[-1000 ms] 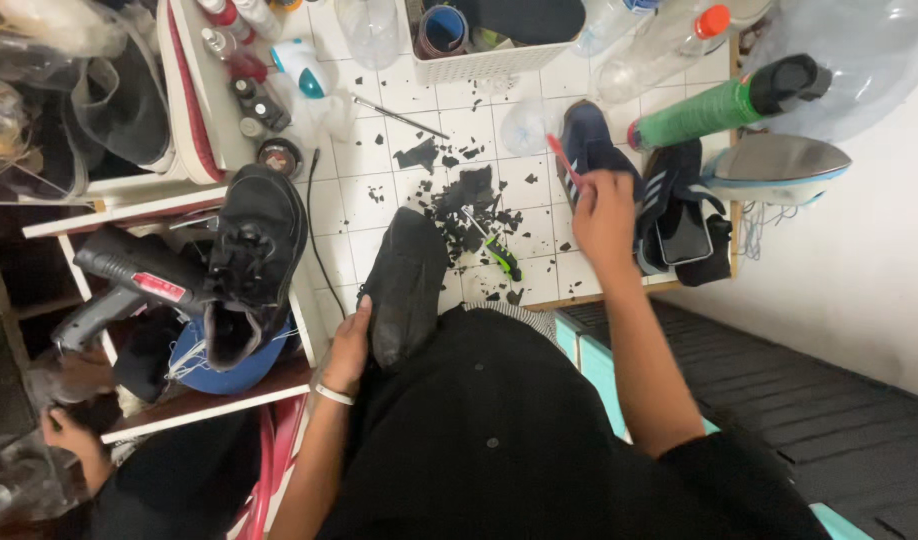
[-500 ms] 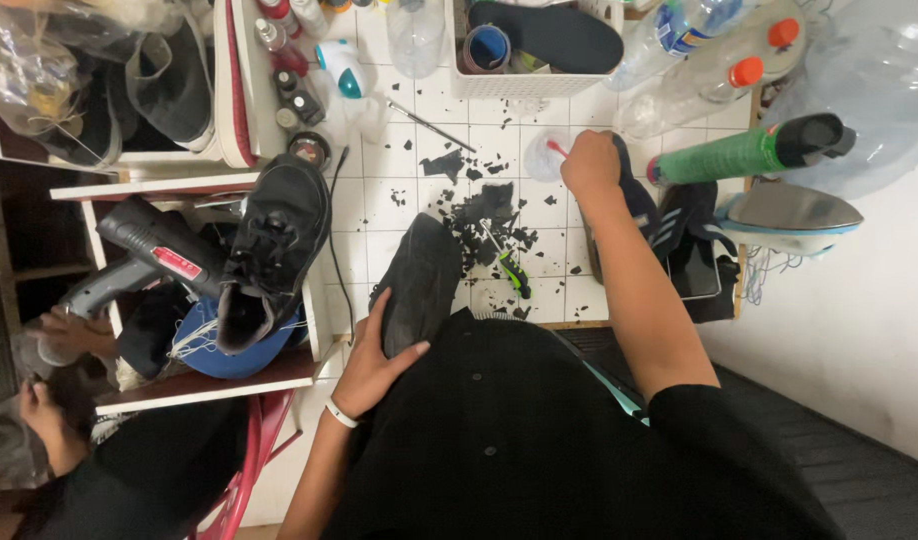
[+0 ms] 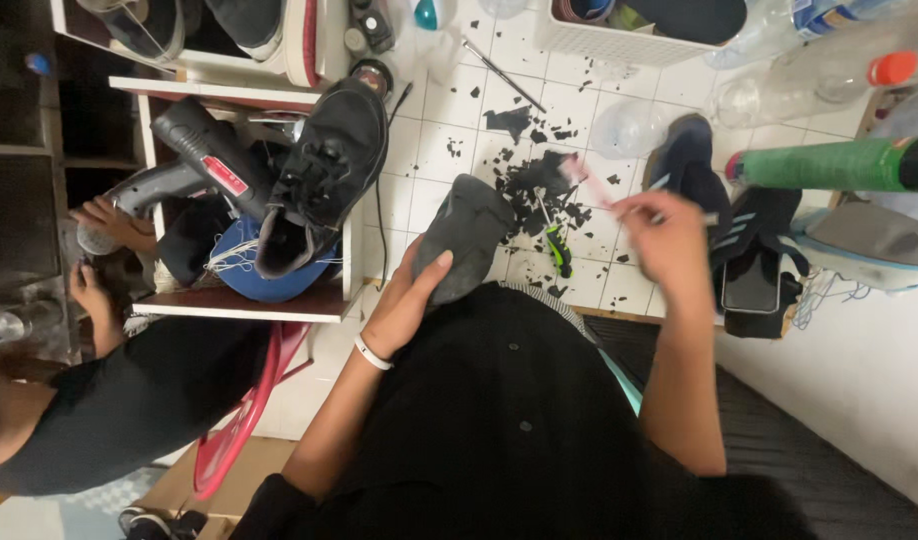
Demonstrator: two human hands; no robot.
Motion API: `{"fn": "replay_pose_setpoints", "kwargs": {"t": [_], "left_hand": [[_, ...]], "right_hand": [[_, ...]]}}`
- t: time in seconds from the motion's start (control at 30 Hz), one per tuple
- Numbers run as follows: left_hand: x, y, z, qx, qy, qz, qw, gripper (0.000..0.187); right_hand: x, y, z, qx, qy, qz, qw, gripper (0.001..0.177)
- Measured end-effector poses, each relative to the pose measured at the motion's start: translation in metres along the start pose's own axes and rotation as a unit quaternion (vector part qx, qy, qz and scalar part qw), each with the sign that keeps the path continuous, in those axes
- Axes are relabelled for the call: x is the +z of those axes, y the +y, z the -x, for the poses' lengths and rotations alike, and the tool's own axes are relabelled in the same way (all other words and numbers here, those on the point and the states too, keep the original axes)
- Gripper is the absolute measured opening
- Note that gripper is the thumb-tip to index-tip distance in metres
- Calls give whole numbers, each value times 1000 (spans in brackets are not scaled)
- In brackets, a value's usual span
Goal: The person uses a small knife to scrape and remove material from the sole of a black shoe. They repeatedly scrape the same area, creating debris on the tiled surface. The person briefly picks up a water bottle and then resumes scraping the shoe sole.
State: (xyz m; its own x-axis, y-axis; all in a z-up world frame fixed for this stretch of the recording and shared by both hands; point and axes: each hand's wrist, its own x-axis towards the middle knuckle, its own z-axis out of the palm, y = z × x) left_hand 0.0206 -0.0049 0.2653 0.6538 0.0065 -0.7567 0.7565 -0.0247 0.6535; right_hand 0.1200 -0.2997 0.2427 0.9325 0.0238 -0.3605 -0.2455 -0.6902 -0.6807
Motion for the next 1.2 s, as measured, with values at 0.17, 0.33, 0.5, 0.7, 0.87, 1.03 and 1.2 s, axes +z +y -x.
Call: {"fn": "replay_pose_setpoints", "kwargs": {"t": [0.17, 0.33, 0.5, 0.7, 0.87, 1.03, 1.2], "left_hand": [[1, 5, -3, -17, -7, -44, 999, 94], [3, 10, 2, -20, -13, -60, 998, 95], [-1, 14, -1, 9, 24, -33, 999, 93], [-1, 7, -4, -10, 11, -45, 999, 95], [-2, 16, 3, 13, 25, 9, 1000, 87], [-5, 14, -2, 28, 24, 32, 999, 86], [2, 22, -1, 10, 35, 32, 999, 84]], "right_hand": [[72, 7, 21, -20, -68, -94, 993, 12], [134, 45, -6, -77, -40, -60, 994, 13], [113, 48, 14, -125, -27, -36, 991, 13], [140, 42, -16, -118, -38, -60, 990, 12], [110, 29, 14, -95, -55, -51, 993, 12], [106, 61, 23, 61, -54, -159, 984, 15], [102, 57, 8, -8, 15, -103, 995, 14]]}}
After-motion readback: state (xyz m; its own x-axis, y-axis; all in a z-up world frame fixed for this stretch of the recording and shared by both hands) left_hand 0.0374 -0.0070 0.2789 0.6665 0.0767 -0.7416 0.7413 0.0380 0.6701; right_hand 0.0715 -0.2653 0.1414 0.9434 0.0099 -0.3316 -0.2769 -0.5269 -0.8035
